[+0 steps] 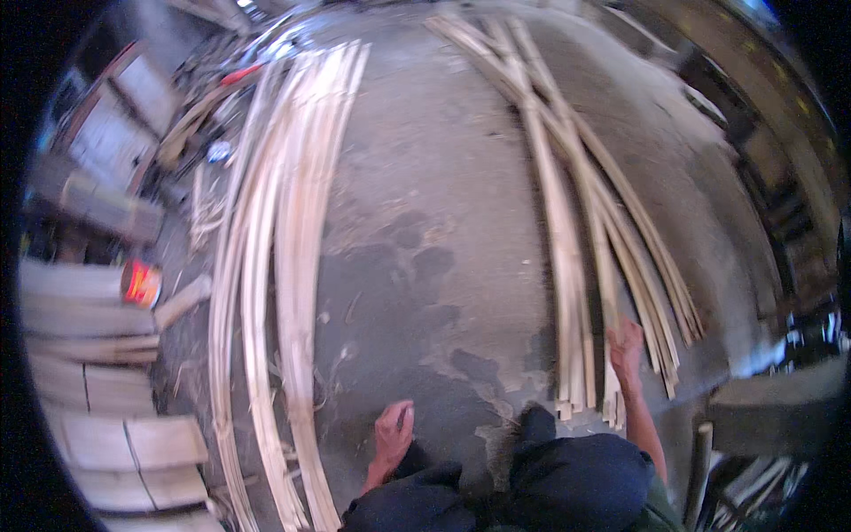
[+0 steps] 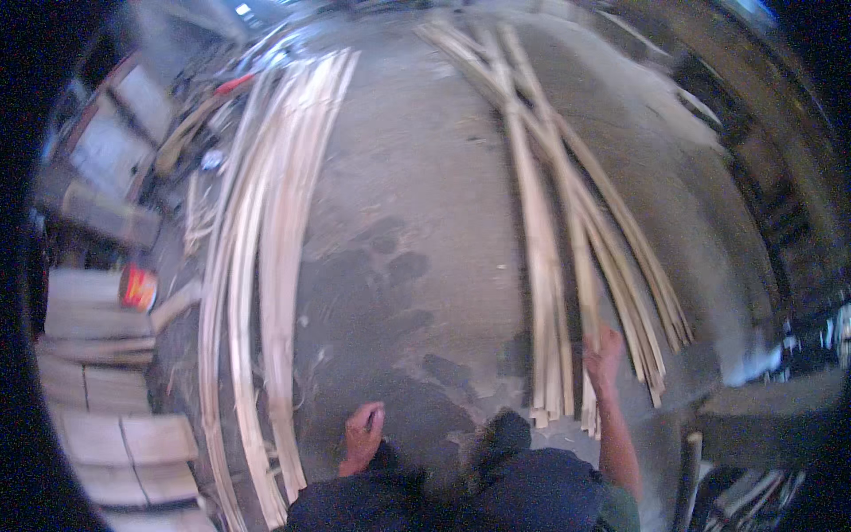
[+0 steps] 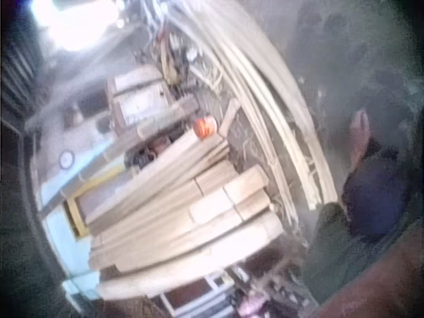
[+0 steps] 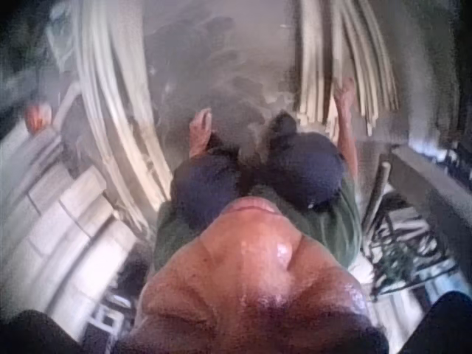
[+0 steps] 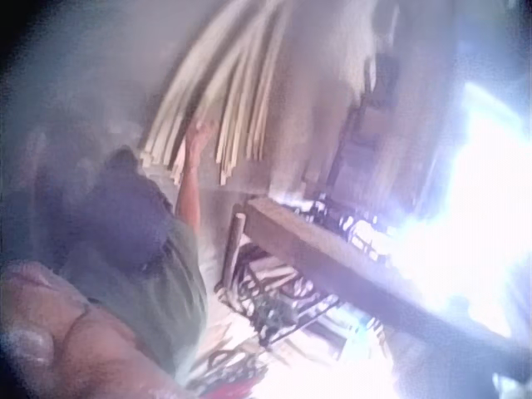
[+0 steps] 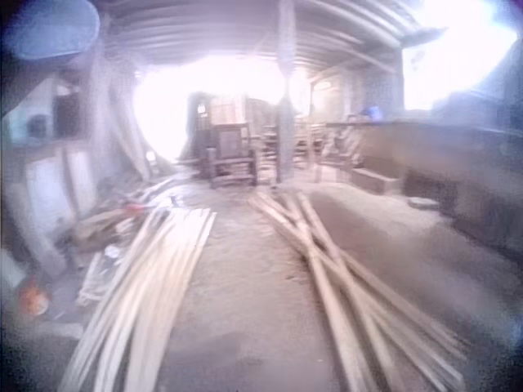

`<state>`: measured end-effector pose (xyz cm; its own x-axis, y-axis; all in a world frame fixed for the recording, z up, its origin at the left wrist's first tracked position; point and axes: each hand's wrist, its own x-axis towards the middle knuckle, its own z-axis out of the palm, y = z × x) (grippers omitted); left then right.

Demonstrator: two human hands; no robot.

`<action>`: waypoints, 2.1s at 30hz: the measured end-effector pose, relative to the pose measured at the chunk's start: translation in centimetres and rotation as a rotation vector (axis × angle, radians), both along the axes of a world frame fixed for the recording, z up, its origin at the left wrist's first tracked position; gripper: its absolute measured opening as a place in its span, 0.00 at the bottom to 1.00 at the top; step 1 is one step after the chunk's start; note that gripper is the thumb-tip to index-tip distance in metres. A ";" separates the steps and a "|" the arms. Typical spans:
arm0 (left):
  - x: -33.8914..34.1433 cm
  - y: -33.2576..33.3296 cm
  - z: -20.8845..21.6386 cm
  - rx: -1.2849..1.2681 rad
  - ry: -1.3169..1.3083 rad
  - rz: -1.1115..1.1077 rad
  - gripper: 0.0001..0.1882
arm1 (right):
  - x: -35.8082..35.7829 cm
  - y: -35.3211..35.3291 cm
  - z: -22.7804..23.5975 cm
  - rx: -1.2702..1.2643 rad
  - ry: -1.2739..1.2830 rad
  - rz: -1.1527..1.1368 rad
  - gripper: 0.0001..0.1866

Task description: The person sits on the floor and arranges long, thin wooden strips into neat parallel rows. They pick up individual strips, align them, and place them back down, occasionally removing small debris from the surface.

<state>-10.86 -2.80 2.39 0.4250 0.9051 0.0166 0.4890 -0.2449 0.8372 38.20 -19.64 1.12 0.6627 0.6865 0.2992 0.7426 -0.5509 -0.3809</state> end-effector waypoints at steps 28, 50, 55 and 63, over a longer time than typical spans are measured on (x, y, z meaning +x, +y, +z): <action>-21.7 8.4 -4.0 0.267 0.758 0.876 0.38 | -2.9 9.4 4.1 -0.166 0.115 0.342 0.17; -23.3 10.2 4.7 -0.290 0.493 0.669 0.35 | -13.0 27.5 17.8 -0.234 -0.093 0.813 0.14; -29.2 9.8 0.3 -0.051 0.547 0.740 0.37 | -18.9 26.0 19.4 -0.259 -0.042 0.996 0.15; -42.5 9.3 -2.7 -0.280 0.856 0.905 0.47 | -17.3 23.3 17.2 -0.449 0.021 0.944 0.16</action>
<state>-53.35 6.50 -0.27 -0.5620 0.8042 -0.1935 0.7949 0.5898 0.1424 20.92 3.64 18.36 -0.1982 0.9732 -0.1167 0.9404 0.1553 -0.3024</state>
